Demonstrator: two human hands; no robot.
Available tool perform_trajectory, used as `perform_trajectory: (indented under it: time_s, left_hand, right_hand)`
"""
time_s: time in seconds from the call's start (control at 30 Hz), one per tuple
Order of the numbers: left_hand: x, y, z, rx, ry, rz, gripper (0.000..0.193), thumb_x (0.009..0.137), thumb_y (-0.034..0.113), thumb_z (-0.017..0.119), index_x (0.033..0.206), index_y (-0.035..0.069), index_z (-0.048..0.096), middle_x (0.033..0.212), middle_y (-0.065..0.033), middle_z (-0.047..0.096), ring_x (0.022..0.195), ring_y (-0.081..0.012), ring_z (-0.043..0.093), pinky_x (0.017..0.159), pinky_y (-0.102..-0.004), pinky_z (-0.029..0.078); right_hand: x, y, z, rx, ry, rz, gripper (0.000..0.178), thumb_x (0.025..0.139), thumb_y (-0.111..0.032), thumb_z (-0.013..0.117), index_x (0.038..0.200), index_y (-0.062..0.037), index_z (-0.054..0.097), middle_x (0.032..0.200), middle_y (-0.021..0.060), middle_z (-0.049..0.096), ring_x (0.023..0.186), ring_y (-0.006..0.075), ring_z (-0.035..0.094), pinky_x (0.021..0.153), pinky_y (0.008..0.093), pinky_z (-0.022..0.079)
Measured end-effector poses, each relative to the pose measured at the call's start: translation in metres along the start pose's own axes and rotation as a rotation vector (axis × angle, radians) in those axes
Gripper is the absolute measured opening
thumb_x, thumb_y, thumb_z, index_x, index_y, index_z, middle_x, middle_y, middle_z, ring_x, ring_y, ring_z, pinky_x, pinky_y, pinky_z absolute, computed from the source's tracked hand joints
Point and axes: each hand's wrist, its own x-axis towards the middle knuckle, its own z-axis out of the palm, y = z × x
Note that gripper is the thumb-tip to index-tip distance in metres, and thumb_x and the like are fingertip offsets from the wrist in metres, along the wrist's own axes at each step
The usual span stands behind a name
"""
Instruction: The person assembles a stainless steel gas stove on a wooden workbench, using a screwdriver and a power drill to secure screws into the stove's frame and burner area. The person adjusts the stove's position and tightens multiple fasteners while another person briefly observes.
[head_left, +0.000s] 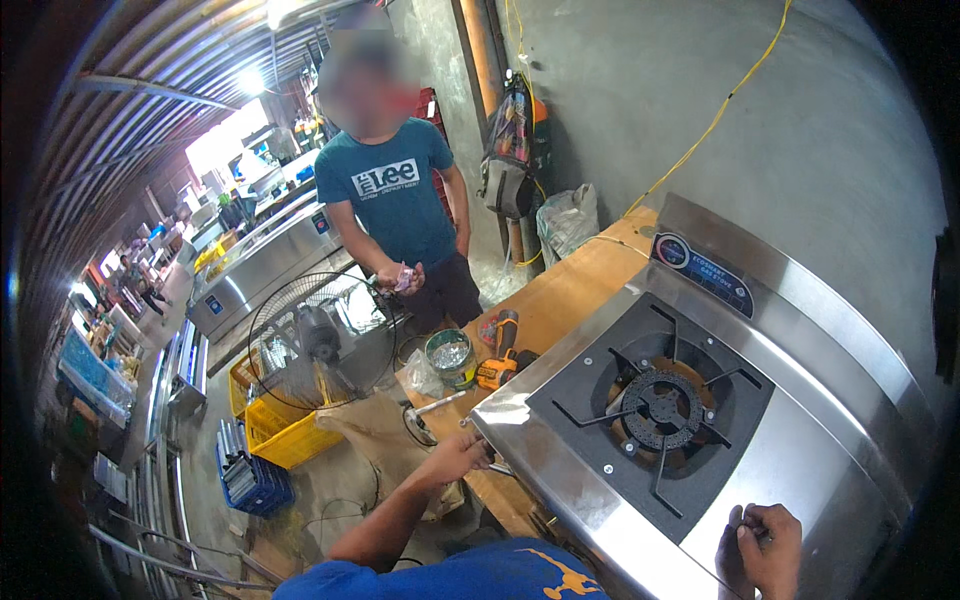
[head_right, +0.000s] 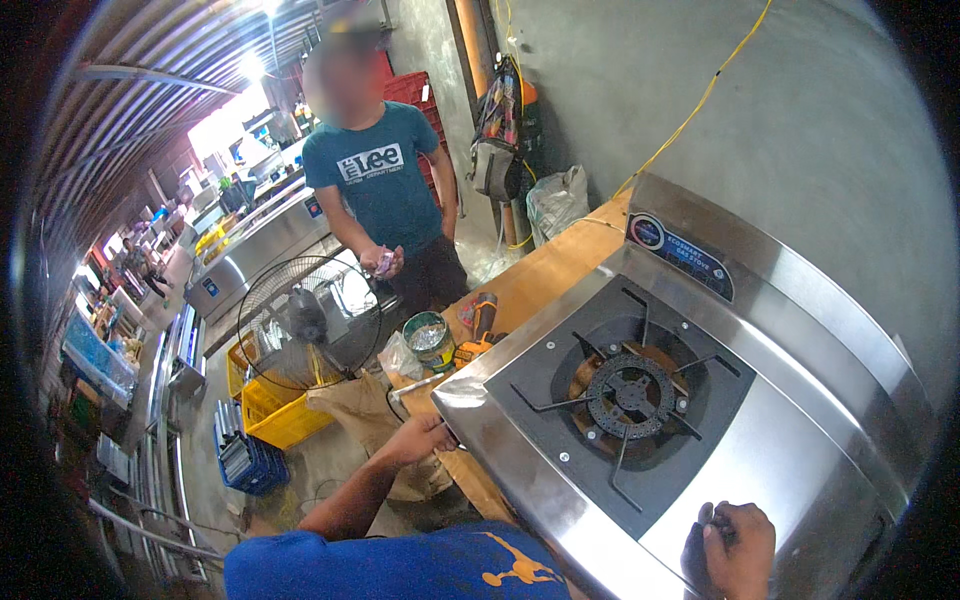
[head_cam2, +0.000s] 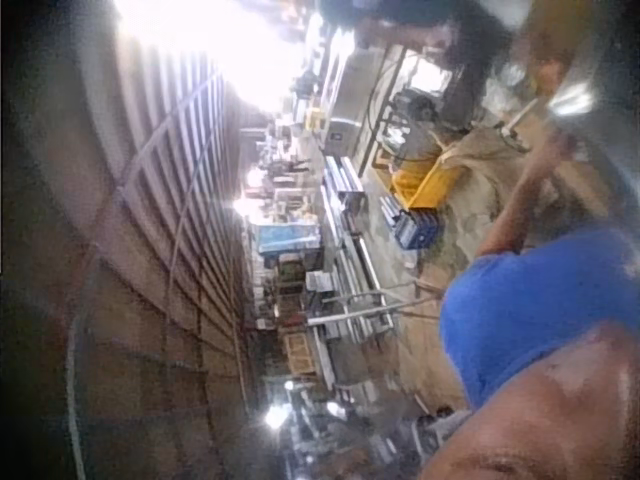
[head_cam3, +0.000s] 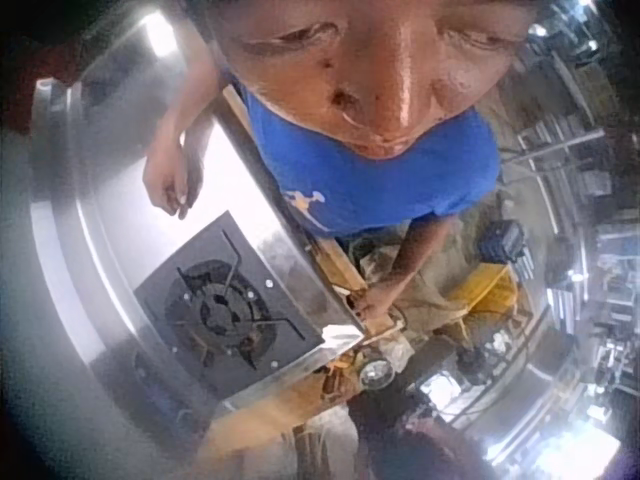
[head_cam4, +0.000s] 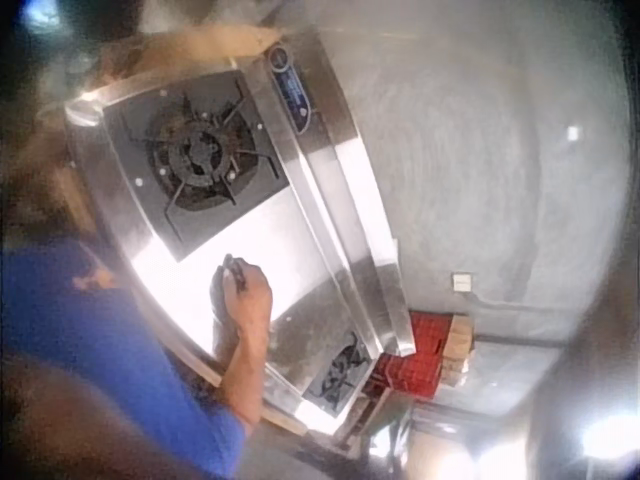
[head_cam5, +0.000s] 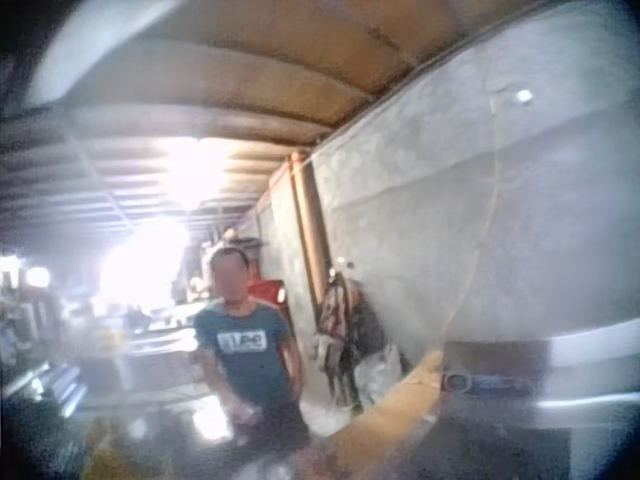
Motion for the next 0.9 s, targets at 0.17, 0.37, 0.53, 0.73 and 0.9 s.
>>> perform_trajectory:
  time_s: [0.17, 0.37, 0.53, 0.73, 0.9]
  left_hand:
    - [0.002, -0.002, 0.001, -0.139, 0.026, -0.089, 0.028, 0.105, 0.022, 0.049, 0.116, 0.0, 0.062, 0.088, -0.0094, 0.07, 0.077, -0.0183, 0.067, 0.072, -0.0309, 0.053]
    - [0.013, -0.014, -0.005, -0.987, -0.216, -0.233, 0.02, 0.101, 0.022, 0.052, 0.11, 0.007, 0.062, 0.087, -0.0054, 0.064, 0.076, -0.0182, 0.061, 0.071, -0.0327, 0.047]
    - [0.01, -0.009, -0.005, -0.889, -0.133, -0.242, 0.018, 0.102, 0.023, 0.053, 0.109, 0.007, 0.061, 0.089, -0.0053, 0.064, 0.082, -0.0184, 0.06, 0.075, -0.0348, 0.048]
    - [0.005, 0.014, -0.009, -0.192, 0.046, -0.228, 0.024, 0.104, 0.028, 0.056, 0.102, 0.006, 0.066, 0.086, -0.0048, 0.068, 0.076, -0.0136, 0.063, 0.071, -0.0291, 0.05]
    - [0.002, 0.02, -0.002, 0.04, 0.072, -0.011, 0.027, 0.103, 0.024, 0.054, 0.105, 0.0, 0.066, 0.077, -0.0022, 0.066, 0.07, -0.0116, 0.061, 0.067, -0.0283, 0.05]
  right_hand:
    - [0.004, -0.004, -0.003, 0.03, 0.027, -0.031, 0.03, 0.087, -0.018, 0.07, 0.112, -0.0016, 0.068, 0.098, 0.0191, 0.069, 0.088, 0.035, 0.068, 0.079, 0.0424, 0.055]
    - [0.003, -0.02, 0.002, 0.324, 0.046, 0.325, 0.027, 0.072, -0.006, 0.073, 0.097, 0.0006, 0.069, 0.084, 0.0169, 0.066, 0.076, 0.0321, 0.066, 0.072, 0.041, 0.053]
    - [0.004, -0.016, 0.003, 0.283, 0.036, 0.27, 0.027, 0.072, -0.007, 0.073, 0.098, -0.001, 0.069, 0.084, 0.0165, 0.066, 0.076, 0.0326, 0.066, 0.072, 0.041, 0.052]
    - [0.003, -0.015, 0.002, 0.338, 0.0, 0.326, 0.03, 0.072, -0.011, 0.074, 0.099, 0.0004, 0.07, 0.086, 0.0179, 0.066, 0.081, 0.0353, 0.065, 0.075, 0.0432, 0.052]
    - [0.005, -0.018, 0.001, 0.327, -0.044, 0.393, 0.031, 0.072, -0.012, 0.074, 0.1, 0.0004, 0.07, 0.086, 0.0177, 0.065, 0.082, 0.0357, 0.064, 0.077, 0.0436, 0.052]
